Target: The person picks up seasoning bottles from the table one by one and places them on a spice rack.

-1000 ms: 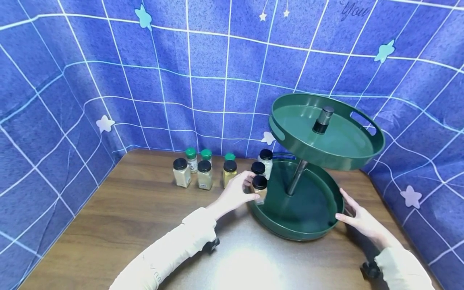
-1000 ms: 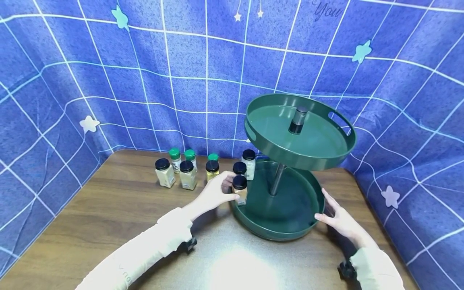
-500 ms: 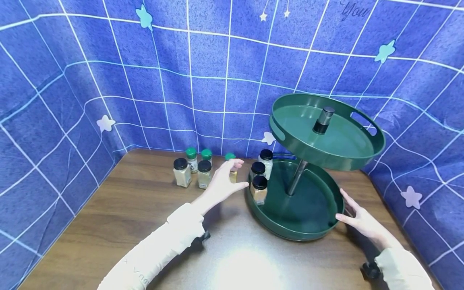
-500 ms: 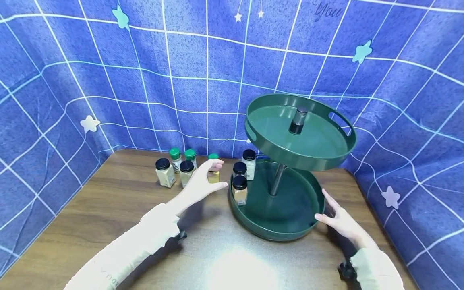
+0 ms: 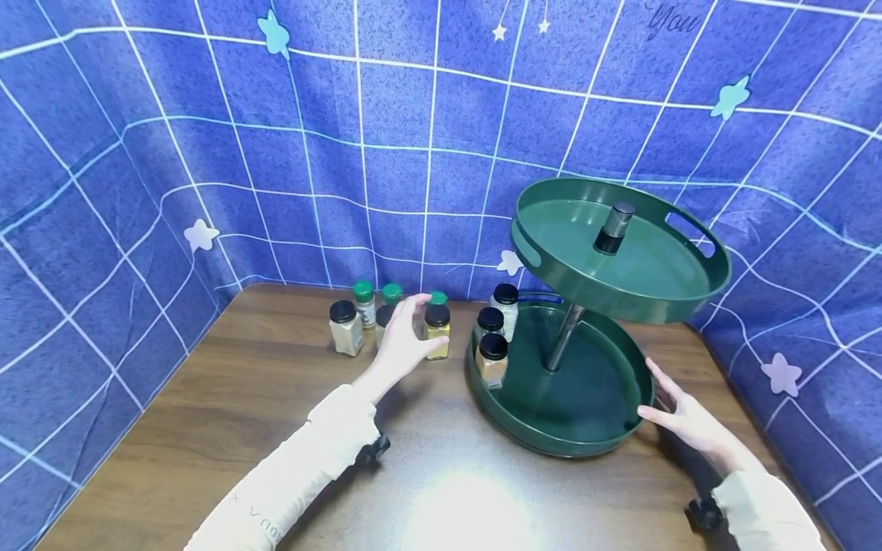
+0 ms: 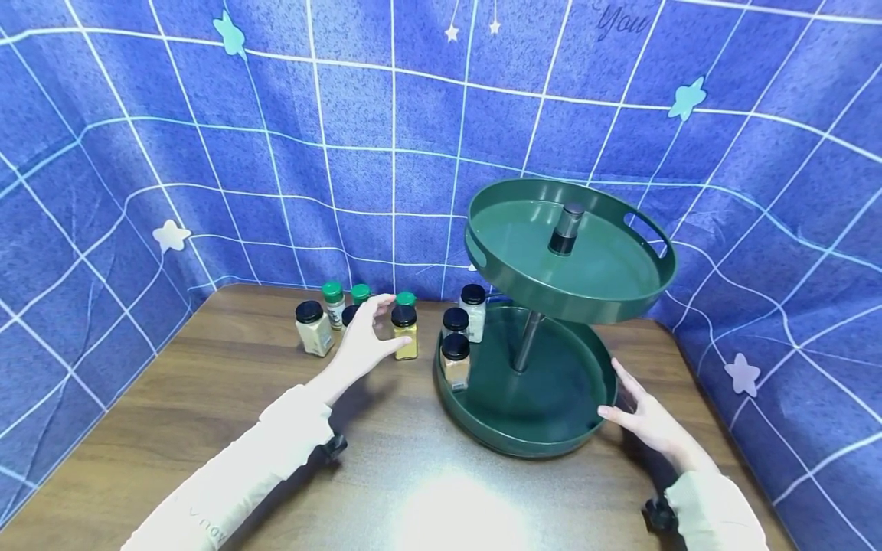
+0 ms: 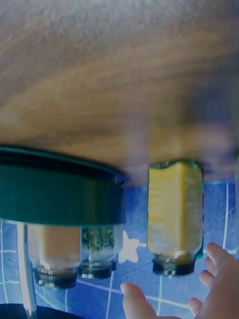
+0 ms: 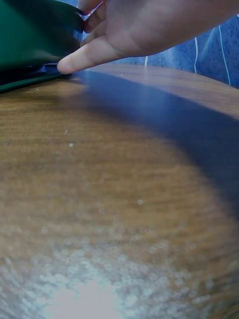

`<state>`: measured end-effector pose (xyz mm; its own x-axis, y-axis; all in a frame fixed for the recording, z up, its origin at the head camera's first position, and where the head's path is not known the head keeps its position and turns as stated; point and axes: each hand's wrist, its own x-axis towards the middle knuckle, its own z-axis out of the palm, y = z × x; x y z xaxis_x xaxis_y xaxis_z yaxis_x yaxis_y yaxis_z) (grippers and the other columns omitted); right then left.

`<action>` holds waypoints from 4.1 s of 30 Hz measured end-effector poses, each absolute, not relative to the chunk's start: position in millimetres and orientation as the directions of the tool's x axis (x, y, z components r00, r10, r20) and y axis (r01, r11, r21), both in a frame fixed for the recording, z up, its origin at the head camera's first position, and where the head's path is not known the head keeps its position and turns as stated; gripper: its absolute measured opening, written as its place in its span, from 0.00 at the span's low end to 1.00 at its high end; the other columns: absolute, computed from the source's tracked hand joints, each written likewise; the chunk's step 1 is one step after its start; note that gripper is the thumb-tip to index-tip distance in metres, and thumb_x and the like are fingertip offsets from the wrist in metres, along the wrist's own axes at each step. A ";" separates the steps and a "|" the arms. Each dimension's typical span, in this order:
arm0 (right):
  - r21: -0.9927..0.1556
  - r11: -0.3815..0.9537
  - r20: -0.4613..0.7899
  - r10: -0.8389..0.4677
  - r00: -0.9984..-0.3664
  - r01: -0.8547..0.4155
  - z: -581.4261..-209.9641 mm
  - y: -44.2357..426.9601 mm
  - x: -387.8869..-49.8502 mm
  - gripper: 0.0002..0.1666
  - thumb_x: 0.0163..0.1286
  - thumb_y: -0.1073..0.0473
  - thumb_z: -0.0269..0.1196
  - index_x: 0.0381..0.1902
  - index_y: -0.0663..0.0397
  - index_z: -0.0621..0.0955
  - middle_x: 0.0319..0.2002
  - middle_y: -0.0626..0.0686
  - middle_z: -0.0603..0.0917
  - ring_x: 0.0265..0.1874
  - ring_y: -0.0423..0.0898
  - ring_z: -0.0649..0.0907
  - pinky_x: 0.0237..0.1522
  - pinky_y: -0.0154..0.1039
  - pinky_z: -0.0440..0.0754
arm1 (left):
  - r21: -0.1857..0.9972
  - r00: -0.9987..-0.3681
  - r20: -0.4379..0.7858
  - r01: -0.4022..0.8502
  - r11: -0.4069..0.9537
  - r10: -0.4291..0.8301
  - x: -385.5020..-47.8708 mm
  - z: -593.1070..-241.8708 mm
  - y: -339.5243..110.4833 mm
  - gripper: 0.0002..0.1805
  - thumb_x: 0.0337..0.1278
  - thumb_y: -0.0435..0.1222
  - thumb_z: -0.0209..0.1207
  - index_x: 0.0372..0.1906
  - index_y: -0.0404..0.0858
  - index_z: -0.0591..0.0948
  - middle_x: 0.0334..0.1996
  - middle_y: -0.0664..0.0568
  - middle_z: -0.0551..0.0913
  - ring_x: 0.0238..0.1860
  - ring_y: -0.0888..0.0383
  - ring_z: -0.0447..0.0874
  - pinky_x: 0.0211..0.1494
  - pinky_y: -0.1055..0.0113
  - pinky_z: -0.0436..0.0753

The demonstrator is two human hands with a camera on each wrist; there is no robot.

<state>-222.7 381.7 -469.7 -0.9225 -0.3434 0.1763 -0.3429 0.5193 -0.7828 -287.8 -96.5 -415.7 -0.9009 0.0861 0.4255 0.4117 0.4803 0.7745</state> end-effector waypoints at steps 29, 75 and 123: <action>-0.775 0.557 0.133 -0.320 -0.938 -0.300 -468.3 381.0 -221.2 0.49 0.66 0.65 0.60 0.75 0.54 0.44 0.65 0.76 0.59 0.60 0.71 0.63 0.50 0.12 0.60 | 0.852 -0.942 0.331 0.321 0.414 0.049 -309.1 -453.7 -86.6 0.41 0.43 0.31 0.69 0.65 0.40 0.63 0.54 0.37 0.70 0.57 0.44 0.68 0.62 0.50 0.68; -0.774 0.563 0.117 -0.322 -0.940 -0.289 -465.6 380.3 -220.5 0.49 0.66 0.63 0.60 0.75 0.54 0.43 0.67 0.76 0.55 0.63 0.71 0.60 0.50 0.11 0.59 | 0.855 -0.956 0.293 0.267 0.445 0.010 -313.1 -444.4 -83.6 0.35 0.41 0.19 0.63 0.58 0.42 0.70 0.42 0.43 0.74 0.43 0.49 0.71 0.50 0.55 0.72; -0.765 0.571 0.126 -0.320 -0.939 -0.298 -466.3 381.4 -225.3 0.49 0.67 0.62 0.60 0.75 0.51 0.44 0.71 0.71 0.50 0.65 0.64 0.61 0.51 0.11 0.59 | 0.832 -0.919 0.347 0.393 0.391 0.185 -254.2 -360.3 -88.4 0.32 0.44 0.23 0.64 0.56 0.46 0.70 0.39 0.46 0.77 0.37 0.53 0.74 0.41 0.63 0.73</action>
